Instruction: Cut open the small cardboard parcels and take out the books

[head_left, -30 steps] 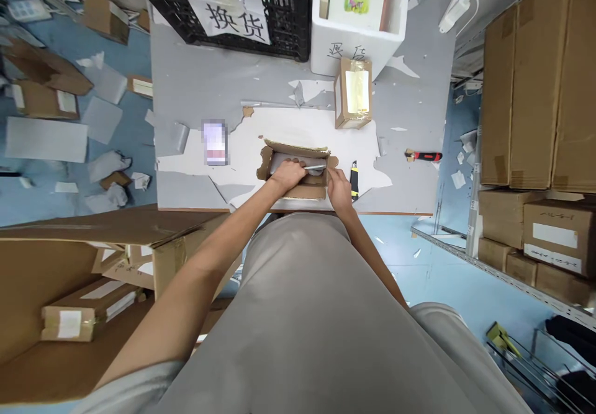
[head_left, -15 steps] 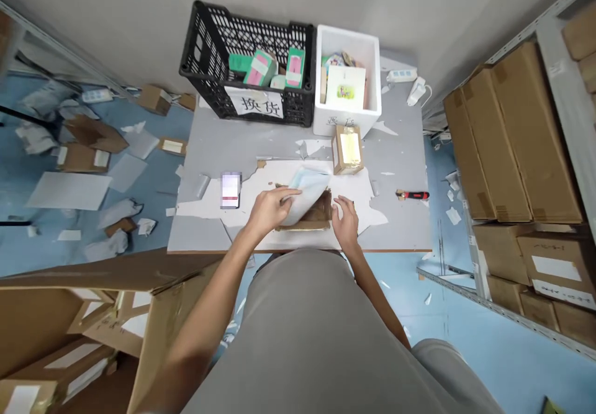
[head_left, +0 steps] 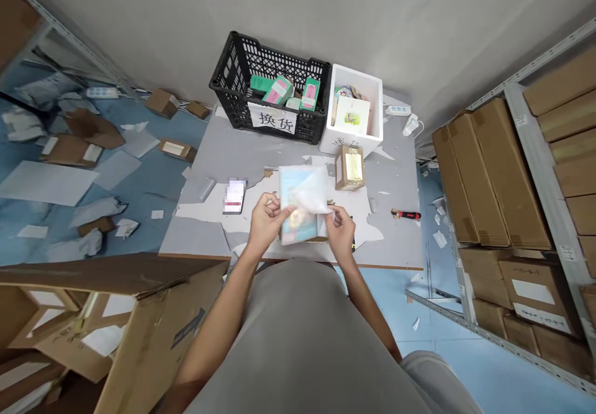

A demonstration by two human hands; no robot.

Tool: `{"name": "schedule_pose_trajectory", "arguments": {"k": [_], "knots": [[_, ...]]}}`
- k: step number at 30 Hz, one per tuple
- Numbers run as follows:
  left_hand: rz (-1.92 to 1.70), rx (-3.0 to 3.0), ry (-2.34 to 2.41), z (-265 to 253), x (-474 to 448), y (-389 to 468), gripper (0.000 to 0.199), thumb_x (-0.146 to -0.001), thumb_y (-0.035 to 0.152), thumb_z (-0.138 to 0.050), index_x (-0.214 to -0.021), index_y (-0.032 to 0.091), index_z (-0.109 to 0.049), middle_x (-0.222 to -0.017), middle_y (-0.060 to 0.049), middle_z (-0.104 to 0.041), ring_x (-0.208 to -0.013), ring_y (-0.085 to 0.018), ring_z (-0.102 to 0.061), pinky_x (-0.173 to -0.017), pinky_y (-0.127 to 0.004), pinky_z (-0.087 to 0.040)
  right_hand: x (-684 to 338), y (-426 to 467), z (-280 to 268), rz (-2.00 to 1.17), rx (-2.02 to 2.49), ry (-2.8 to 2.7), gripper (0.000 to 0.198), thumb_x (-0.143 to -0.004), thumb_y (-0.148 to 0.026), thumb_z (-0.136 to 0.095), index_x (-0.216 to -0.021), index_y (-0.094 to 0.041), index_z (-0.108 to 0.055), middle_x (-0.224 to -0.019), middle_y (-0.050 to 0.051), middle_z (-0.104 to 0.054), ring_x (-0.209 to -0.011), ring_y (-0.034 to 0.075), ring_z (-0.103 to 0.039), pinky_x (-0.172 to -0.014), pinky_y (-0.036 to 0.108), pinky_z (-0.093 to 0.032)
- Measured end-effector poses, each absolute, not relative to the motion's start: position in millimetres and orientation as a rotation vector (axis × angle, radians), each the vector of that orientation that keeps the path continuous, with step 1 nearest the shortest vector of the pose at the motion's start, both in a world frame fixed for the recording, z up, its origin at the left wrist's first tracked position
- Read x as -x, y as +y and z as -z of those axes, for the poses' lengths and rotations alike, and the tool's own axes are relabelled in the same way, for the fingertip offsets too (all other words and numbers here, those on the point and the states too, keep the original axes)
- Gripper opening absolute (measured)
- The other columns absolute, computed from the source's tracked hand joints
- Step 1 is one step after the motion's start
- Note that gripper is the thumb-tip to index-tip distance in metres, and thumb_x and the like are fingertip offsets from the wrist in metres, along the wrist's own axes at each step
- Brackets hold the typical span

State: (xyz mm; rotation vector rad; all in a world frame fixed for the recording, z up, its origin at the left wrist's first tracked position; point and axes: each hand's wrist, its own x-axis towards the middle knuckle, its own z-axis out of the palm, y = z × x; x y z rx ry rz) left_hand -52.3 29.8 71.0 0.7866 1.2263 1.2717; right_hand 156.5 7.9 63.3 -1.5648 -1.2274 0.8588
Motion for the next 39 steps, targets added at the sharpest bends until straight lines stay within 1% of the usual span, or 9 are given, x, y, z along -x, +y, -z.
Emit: {"name": "schedule_pose_trajectory", "arguments": {"k": [6,12,18,21,25,28,32,36,39], "knots": [[-1.328,-0.645,1.170,-55.6,104.5,27.4,0.069,-0.065,0.049,-0.107,-0.096,0.027,-0.049,-0.079,0.007,-0.069,-0.071,-0.015,-0.069,-0.066,-0.023,-0.053,-187.3,24.1,-61.5,-0.822,1.641,-0.952,0.051,-0.094,-0.066,-0.075,-0.116,-0.020,-0.072,-0.089,0.004,-0.078,-0.083,0.022,-0.074,-0.080,0.036,-0.065],[-1.248,-0.577,1.082,-52.1,124.1,26.4,0.063,-0.066,0.044,-0.106,-0.100,0.027,-0.056,-0.089,0.001,-0.077,-0.077,-0.017,-0.075,-0.071,-0.027,-0.060,-155.2,14.1,-87.6,-0.540,1.613,-1.172,0.039,-0.106,-0.057,-0.066,-0.121,-0.024,-0.080,-0.128,0.016,-0.082,-0.118,0.029,-0.077,-0.106,0.049,-0.066],[-1.188,-0.642,1.053,-46.1,131.3,28.5,0.061,-0.071,0.050,-0.102,-0.103,0.027,-0.056,-0.096,-0.001,-0.079,-0.084,-0.021,-0.077,-0.074,-0.030,-0.061,-88.0,-1.1,-99.9,-1.079,1.421,-1.246,0.042,-0.097,-0.063,-0.082,-0.111,-0.023,-0.084,-0.103,0.008,-0.086,-0.095,0.026,-0.081,-0.085,0.036,-0.069],[-1.173,-0.758,1.168,-46.4,130.4,27.8,0.061,-0.070,0.057,-0.101,-0.105,0.027,-0.062,-0.114,-0.008,-0.082,-0.111,-0.027,-0.081,-0.090,-0.035,-0.065,-69.9,-6.4,-97.4,-1.054,1.448,-1.233,0.038,-0.100,-0.062,-0.078,-0.097,-0.024,-0.080,-0.091,0.003,-0.081,-0.084,0.023,-0.077,-0.075,0.032,-0.065],[-1.169,-1.009,1.290,-63.8,122.5,17.3,0.058,-0.082,0.063,-0.095,-0.121,0.025,-0.075,-0.157,-0.017,-0.072,-0.149,-0.035,-0.069,-0.118,-0.047,-0.061,-56.7,-18.4,-103.1,-0.592,1.599,-1.492,0.030,-0.113,-0.047,-0.063,-0.104,-0.027,-0.083,-0.099,0.007,-0.080,-0.091,0.024,-0.077,-0.088,0.036,-0.066],[-1.100,-0.999,1.130,-78.3,115.5,8.5,0.062,-0.085,0.064,-0.095,-0.129,0.024,-0.076,-0.141,-0.016,-0.081,-0.132,-0.034,-0.078,-0.111,-0.045,-0.066,-40.5,-28.8,-105.4,-0.465,1.652,-1.722,0.028,-0.116,-0.037,-0.061,-0.126,-0.030,-0.086,-0.121,0.011,-0.083,-0.111,0.027,-0.081,-0.098,0.036,-0.067],[-1.112,-0.915,1.236,-75.4,118.1,9.1,0.050,-0.087,0.067,-0.090,-0.103,0.021,-0.078,-0.103,-0.009,-0.084,-0.104,-0.031,-0.081,-0.089,-0.038,-0.067,-23.6,-37.7,-104.7,-0.538,1.607,-1.926,0.032,-0.110,-0.034,-0.075,-0.141,-0.032,-0.083,-0.139,0.012,-0.081,-0.128,0.031,-0.079,-0.108,0.042,-0.069],[-1.082,-0.815,1.252,-56.8,139.5,17.2,0.058,-0.081,0.072,-0.091,-0.101,0.018,-0.080,-0.100,-0.009,-0.084,-0.096,-0.030,-0.080,-0.077,-0.035,-0.064,-44.0,-38.2,-106.7,-0.472,1.624,-1.743,0.039,-0.108,-0.045,-0.081,-0.145,-0.033,-0.082,-0.160,0.015,-0.072,-0.153,0.036,-0.067,-0.130,0.059,-0.058],[-1.030,-0.676,1.156,-49.2,157.4,20.6,0.067,-0.072,0.073,-0.097,-0.106,0.018,-0.081,-0.103,-0.011,-0.086,-0.101,-0.034,-0.083,-0.080,-0.038,-0.068,-70.6,-33.6,-102.6,-0.483,1.716,-1.451,0.052,-0.106,-0.058,-0.079,-0.147,-0.027,-0.081,-0.162,0.019,-0.071,-0.155,0.038,-0.066,-0.129,0.062,-0.059]]}}
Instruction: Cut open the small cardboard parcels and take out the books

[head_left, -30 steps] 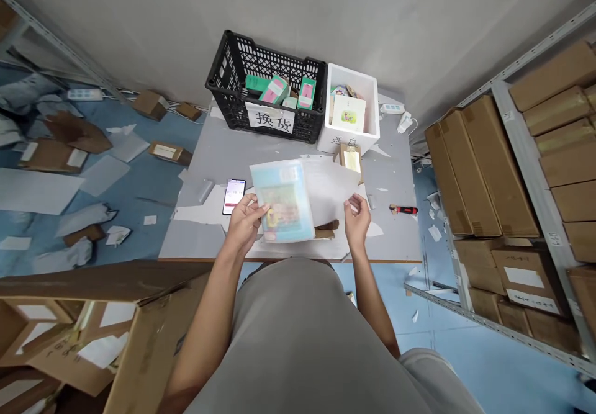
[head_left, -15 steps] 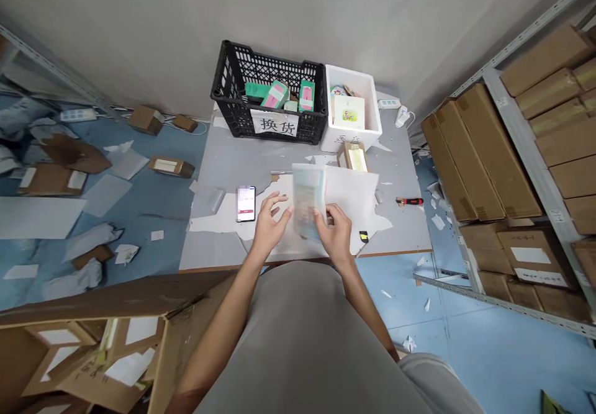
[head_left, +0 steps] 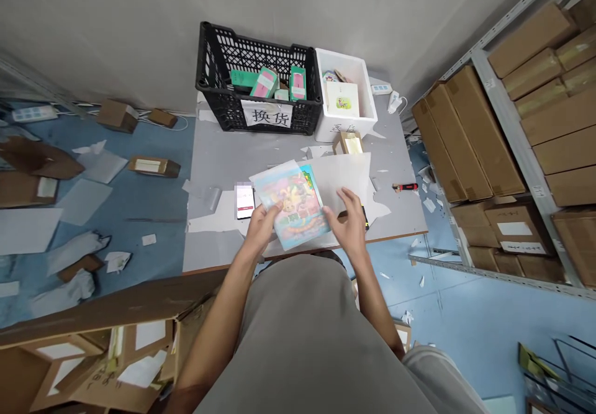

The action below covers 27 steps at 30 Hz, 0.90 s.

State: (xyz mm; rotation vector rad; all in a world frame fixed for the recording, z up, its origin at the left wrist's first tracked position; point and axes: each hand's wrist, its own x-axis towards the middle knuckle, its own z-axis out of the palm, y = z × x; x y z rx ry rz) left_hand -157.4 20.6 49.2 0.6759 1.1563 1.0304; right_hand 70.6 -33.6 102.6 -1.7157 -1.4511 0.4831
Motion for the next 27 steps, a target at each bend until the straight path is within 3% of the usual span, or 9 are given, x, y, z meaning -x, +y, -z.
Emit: {"name": "schedule_pose_trajectory", "arguments": {"k": [3,7,11,14,17,22,24,27], "knots": [[-0.989,-0.599,1.084,-49.0,168.4,21.2,0.072,-0.066,0.072,-0.101,-0.109,0.018,-0.082,-0.109,-0.013,-0.087,-0.107,-0.038,-0.085,-0.085,-0.042,-0.071,-80.9,-28.3,-94.0,-0.798,1.647,-1.236,0.063,-0.100,-0.072,-0.080,-0.139,-0.023,-0.083,-0.150,0.018,-0.080,-0.142,0.036,-0.076,-0.116,0.054,-0.068],[-0.944,-0.591,1.051,-51.2,171.2,17.3,0.075,-0.064,0.073,-0.103,-0.111,0.018,-0.083,-0.113,-0.015,-0.088,-0.113,-0.040,-0.085,-0.088,-0.044,-0.073,-67.5,-24.3,-90.8,-1.191,1.460,-1.112,0.061,-0.091,-0.078,-0.086,-0.121,-0.024,-0.089,-0.127,0.011,-0.089,-0.122,0.032,-0.084,-0.105,0.045,-0.071],[-0.911,-0.602,1.039,-49.9,165.5,9.0,0.080,-0.072,0.074,-0.101,-0.127,0.019,-0.082,-0.125,-0.016,-0.088,-0.118,-0.040,-0.085,-0.092,-0.046,-0.073,-54.8,-20.4,-98.1,-1.303,1.396,-1.076,0.059,-0.094,-0.081,-0.081,-0.104,-0.024,-0.090,-0.102,0.004,-0.088,-0.100,0.027,-0.082,-0.089,0.039,-0.070],[-1.008,-0.580,1.031,-45.2,157.9,3.8,0.086,-0.081,0.077,-0.096,-0.143,0.020,-0.077,-0.145,-0.019,-0.082,-0.133,-0.040,-0.080,-0.106,-0.049,-0.071,-54.7,-16.4,-103.0,-1.334,1.362,-1.034,0.062,-0.092,-0.085,-0.081,-0.099,-0.024,-0.089,-0.093,0.003,-0.085,-0.089,0.026,-0.078,-0.080,0.037,-0.068],[-1.069,-0.557,1.016,-37.2,150.0,0.0,0.096,-0.087,0.086,-0.089,-0.158,0.023,-0.070,-0.161,-0.019,-0.074,-0.153,-0.040,-0.070,-0.122,-0.051,-0.065,-60.1,-14.3,-106.5,-1.363,1.329,-1.007,0.061,-0.094,-0.084,-0.080,-0.102,-0.024,-0.089,-0.095,0.003,-0.085,-0.090,0.026,-0.078,-0.078,0.035,-0.065],[-0.856,-0.408,0.771,-25.0,133.0,-5.2,0.111,-0.089,0.098,-0.076,-0.171,0.025,-0.061,-0.167,-0.018,-0.071,-0.167,-0.044,-0.056,-0.139,-0.059,-0.050,-80.9,-13.7,-109.0,-1.370,1.288,-0.975,0.059,-0.097,-0.079,-0.080,-0.115,-0.024,-0.089,-0.111,0.005,-0.087,-0.110,0.029,-0.079,-0.095,0.037,-0.066],[-0.848,-0.367,0.757,-24.1,121.9,-5.0,0.107,-0.089,0.095,-0.080,-0.166,0.021,-0.067,-0.162,-0.019,-0.074,-0.163,-0.045,-0.061,-0.137,-0.060,-0.051,-94.2,-12.7,-106.7,-1.358,1.293,-0.971,0.056,-0.099,-0.076,-0.079,-0.118,-0.024,-0.089,-0.116,0.006,-0.087,-0.116,0.030,-0.079,-0.100,0.038,-0.066],[-0.901,-0.377,0.887,-28.8,101.0,-0.4,0.094,-0.078,0.076,-0.103,-0.147,0.017,-0.079,-0.145,-0.021,-0.083,-0.142,-0.043,-0.078,-0.123,-0.056,-0.064,-116.7,-9.9,-100.7,-1.300,1.329,-0.972,0.054,-0.101,-0.073,-0.077,-0.120,-0.024,-0.088,-0.118,0.007,-0.087,-0.116,0.029,-0.079,-0.099,0.038,-0.065]]}}
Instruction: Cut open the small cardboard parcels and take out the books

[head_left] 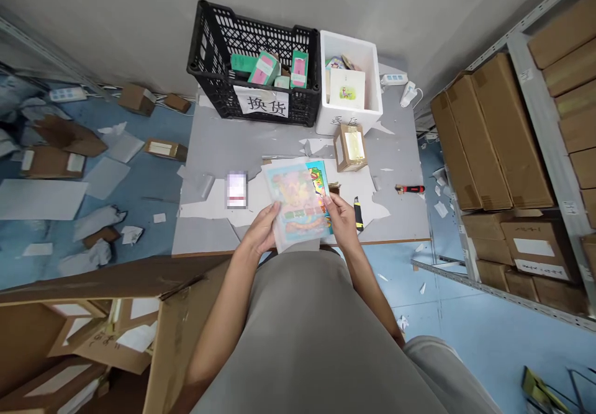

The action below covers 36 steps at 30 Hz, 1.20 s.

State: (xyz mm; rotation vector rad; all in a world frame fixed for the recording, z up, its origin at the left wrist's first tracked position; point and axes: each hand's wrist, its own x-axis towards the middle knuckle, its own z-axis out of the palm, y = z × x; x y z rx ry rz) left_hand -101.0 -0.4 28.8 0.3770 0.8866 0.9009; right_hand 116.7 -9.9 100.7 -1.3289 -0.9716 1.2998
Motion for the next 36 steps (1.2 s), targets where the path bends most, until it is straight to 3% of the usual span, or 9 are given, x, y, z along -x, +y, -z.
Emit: {"name": "schedule_pose_trajectory", "arguments": {"k": [3,7,11,18,22,26,30,32,36], "knots": [[-1.001,-0.461,1.051,-38.9,78.7,7.8,0.083,-0.065,0.056,-0.114,-0.132,0.017,-0.084,-0.128,-0.017,-0.089,-0.118,-0.036,-0.087,-0.105,-0.045,-0.072,-138.2,-6.6,-95.7,-1.218,1.365,-0.978,0.053,-0.102,-0.072,-0.075,-0.116,-0.023,-0.087,-0.109,0.006,-0.086,-0.102,0.026,-0.078,-0.090,0.036,-0.065],[-1.204,-0.587,1.273,-50.8,60.8,20.7,0.073,-0.061,0.059,-0.113,-0.113,0.016,-0.086,-0.114,-0.014,-0.091,-0.104,-0.030,-0.086,-0.091,-0.037,-0.069,-166.9,-1.4,-95.0,-1.068,1.445,-1.015,0.052,-0.105,-0.072,-0.070,-0.107,-0.021,-0.083,-0.096,0.005,-0.082,-0.092,0.024,-0.074,-0.082,0.034,-0.063],[-1.342,-0.730,1.436,-55.6,70.9,32.3,0.058,-0.064,0.057,-0.108,-0.101,0.018,-0.085,-0.106,-0.009,-0.090,-0.095,-0.024,-0.082,-0.084,-0.032,-0.065,-206.6,7.9,-95.9,-0.802,1.520,-0.928,0.054,-0.103,-0.072,-0.070,-0.109,-0.020,-0.080,-0.100,0.007,-0.082,-0.094,0.025,-0.076,-0.083,0.035,-0.064],[-1.239,-1.291,1.434,-58.2,72.8,39.9,0.017,-0.088,0.037,-0.083,-0.078,0.022,-0.080,-0.112,-0.010,-0.087,-0.116,-0.028,-0.081,-0.093,-0.036,-0.062,-271.4,16.8,-110.7,-0.528,1.345,-0.771,0.053,-0.094,-0.061,-0.086,-0.127,-0.022,-0.071,-0.125,0.010,-0.081,-0.124,0.028,-0.081,-0.110,0.046,-0.066],[-1.076,-1.545,1.434,-46.8,45.9,43.2,0.016,-0.089,0.023,-0.070,-0.081,0.023,-0.084,-0.107,-0.008,-0.080,-0.101,-0.023,-0.075,-0.083,-0.032,-0.057,-271.8,9.0,-121.8,-0.529,1.280,-0.884,0.056,-0.094,-0.060,-0.090,-0.130,-0.024,-0.067,-0.128,0.011,-0.080,-0.126,0.028,-0.081,-0.115,0.048,-0.066],[-0.956,-1.446,1.468,-19.7,30.0,48.8,0.010,-0.084,0.020,-0.074,-0.092,0.021,-0.080,-0.099,-0.005,-0.077,-0.090,-0.020,-0.072,-0.082,-0.031,-0.058,-244.1,3.0,-102.8,-0.639,1.248,-1.063,0.044,-0.104,-0.058,-0.085,-0.127,-0.025,-0.067,-0.121,0.009,-0.081,-0.111,0.024,-0.084,-0.102,0.040,-0.070],[-0.918,-1.160,1.388,11.4,32.6,52.0,0.038,-0.072,0.018,-0.078,-0.109,0.021,-0.070,-0.100,-0.005,-0.079,-0.098,-0.023,-0.078,-0.092,-0.035,-0.065,-211.2,5.9,-52.3,-0.838,1.250,-1.283,0.032,-0.114,-0.055,-0.071,-0.128,-0.027,-0.068,-0.121,0.011,-0.083,-0.104,0.024,-0.085,-0.089,0.035,-0.071],[-0.883,-1.105,1.342,23.7,38.8,50.2,0.059,-0.068,0.015,-0.076,-0.126,0.021,-0.069,-0.112,-0.008,-0.081,-0.114,-0.028,-0.080,-0.108,-0.045,-0.066,-199.0,11.2,-25.4,-0.880,1.285,-1.406,0.033,-0.116,-0.057,-0.063,-0.129,-0.027,-0.069,-0.125,0.013,-0.083,-0.110,0.027,-0.085,-0.095,0.040,-0.071],[-0.881,-1.088,1.424,38.1,53.8,41.3,0.084,-0.072,0.017,-0.077,-0.155,0.021,-0.064,-0.146,-0.017,-0.077,-0.147,-0.035,-0.071,-0.134,-0.060,-0.051,-185.0,24.0,12.5,-0.908,1.325,-1.620,0.039,-0.117,-0.057,-0.049,-0.126,-0.025,-0.069,-0.128,0.018,-0.083,-0.121,0.032,-0.080,-0.109,0.048,-0.066]]}}
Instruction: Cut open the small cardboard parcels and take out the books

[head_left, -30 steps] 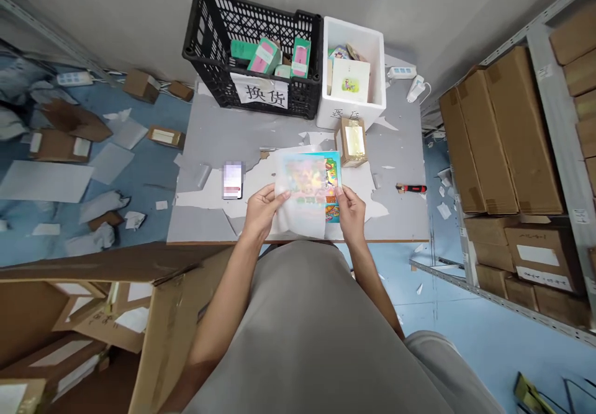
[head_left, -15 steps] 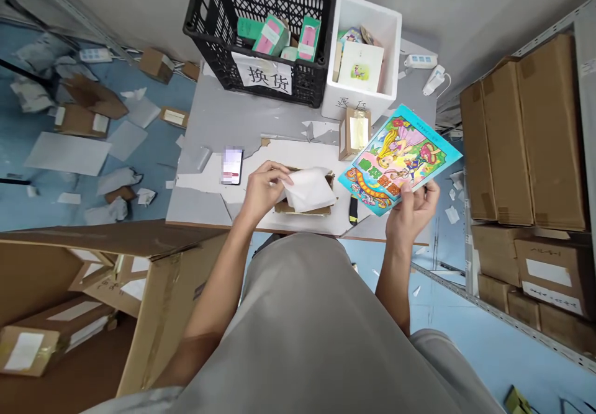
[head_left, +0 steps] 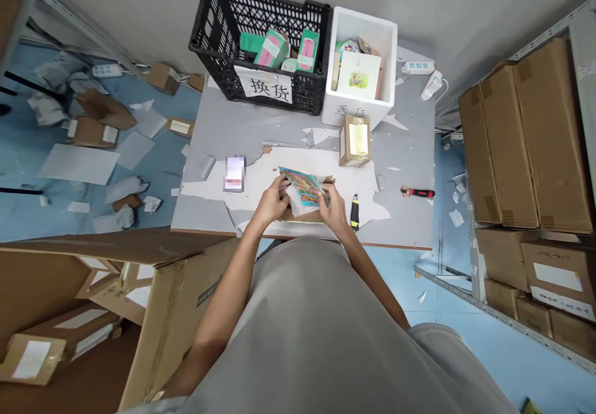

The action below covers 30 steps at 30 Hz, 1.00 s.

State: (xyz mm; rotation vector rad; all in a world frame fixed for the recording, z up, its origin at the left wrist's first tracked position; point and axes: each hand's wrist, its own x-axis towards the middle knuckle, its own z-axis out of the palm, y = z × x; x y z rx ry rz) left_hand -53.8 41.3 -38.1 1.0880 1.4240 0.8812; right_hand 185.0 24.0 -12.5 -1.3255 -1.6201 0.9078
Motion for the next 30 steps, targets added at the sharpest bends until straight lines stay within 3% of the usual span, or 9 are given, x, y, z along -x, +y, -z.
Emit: {"name": "schedule_pose_trajectory", "arguments": {"k": [6,11,15,17,20,23,27,30], "knots": [[-0.905,-0.970,1.532,35.6,66.1,29.8,0.073,-0.077,0.033,-0.086,-0.146,0.016,-0.070,-0.148,-0.024,-0.078,-0.123,-0.033,-0.081,-0.119,-0.057,-0.063,-181.8,25.4,13.7,-1.065,1.390,-1.584,0.040,-0.112,-0.061,-0.054,-0.119,-0.025,-0.069,-0.123,0.016,-0.082,-0.117,0.031,-0.077,-0.106,0.044,-0.062],[-0.792,-0.830,1.382,8.8,50.2,25.3,0.075,-0.066,0.059,-0.103,-0.123,0.016,-0.079,-0.127,-0.021,-0.086,-0.105,-0.032,-0.084,-0.094,-0.047,-0.070,-178.3,25.9,-16.3,-1.090,1.385,-1.084,0.042,-0.102,-0.064,-0.073,-0.115,-0.027,-0.059,-0.116,0.009,-0.078,-0.111,0.026,-0.077,-0.100,0.039,-0.063],[-0.807,-0.715,1.224,-20.3,26.0,29.2,0.078,-0.059,0.078,-0.107,-0.104,0.018,-0.083,-0.111,-0.016,-0.088,-0.099,-0.029,-0.083,-0.082,-0.037,-0.068,-170.5,32.7,-40.8,-1.077,1.304,-0.728,0.048,-0.091,-0.059,-0.084,-0.109,-0.030,-0.049,-0.110,0.002,-0.073,-0.104,0.021,-0.075,-0.094,0.034,-0.064],[-0.884,-0.687,1.223,-32.7,18.7,34.3,0.079,-0.057,0.081,-0.108,-0.099,0.018,-0.083,-0.106,-0.015,-0.088,-0.096,-0.027,-0.082,-0.082,-0.035,-0.066,-168.6,33.1,-51.0,-1.106,1.260,-0.645,0.050,-0.090,-0.056,-0.086,-0.108,-0.031,-0.047,-0.111,0.001,-0.073,-0.105,0.019,-0.076,-0.094,0.032,-0.065],[-1.041,-0.683,1.206,-46.9,21.7,46.7,0.082,-0.060,0.081,-0.107,-0.107,0.018,-0.084,-0.109,-0.014,-0.088,-0.099,-0.026,-0.081,-0.090,-0.036,-0.066,-173.8,28.8,-61.2,-1.169,1.230,-0.682,0.052,-0.087,-0.054,-0.091,-0.114,-0.029,-0.054,-0.119,0.004,-0.077,-0.114,0.020,-0.078,-0.102,0.034,-0.065],[-1.190,-0.815,1.201,-59.8,41.5,65.2,0.078,-0.070,0.082,-0.101,-0.113,0.019,-0.084,-0.114,-0.013,-0.088,-0.103,-0.027,-0.081,-0.094,-0.038,-0.066,-189.4,23.6,-64.4,-1.149,1.303,-0.786,0.059,-0.088,-0.057,-0.092,-0.128,-0.026,-0.060,-0.132,0.011,-0.080,-0.121,0.023,-0.078,-0.109,0.041,-0.065],[-1.221,-1.217,1.244,-82.5,74.3,90.8,0.065,-0.090,0.079,-0.086,-0.117,0.020,-0.088,-0.120,-0.012,-0.087,-0.112,-0.030,-0.079,-0.100,-0.039,-0.065,-210.1,20.8,-66.0,-0.844,1.498,-0.983,0.079,-0.084,-0.058,-0.093,-0.149,-0.025,-0.062,-0.156,0.020,-0.072,-0.133,0.028,-0.074,-0.109,0.045,-0.064],[-1.086,-1.576,1.209,-100.5,85.8,102.1,0.049,-0.104,0.065,-0.075,-0.124,0.023,-0.091,-0.122,-0.011,-0.085,-0.117,-0.031,-0.077,-0.108,-0.041,-0.061,-211.3,19.9,-70.4,-0.738,1.602,-1.285,0.080,-0.088,-0.055,-0.091,-0.158,-0.026,-0.067,-0.158,0.019,-0.072,-0.118,0.026,-0.071,-0.096,0.040,-0.063]]}}
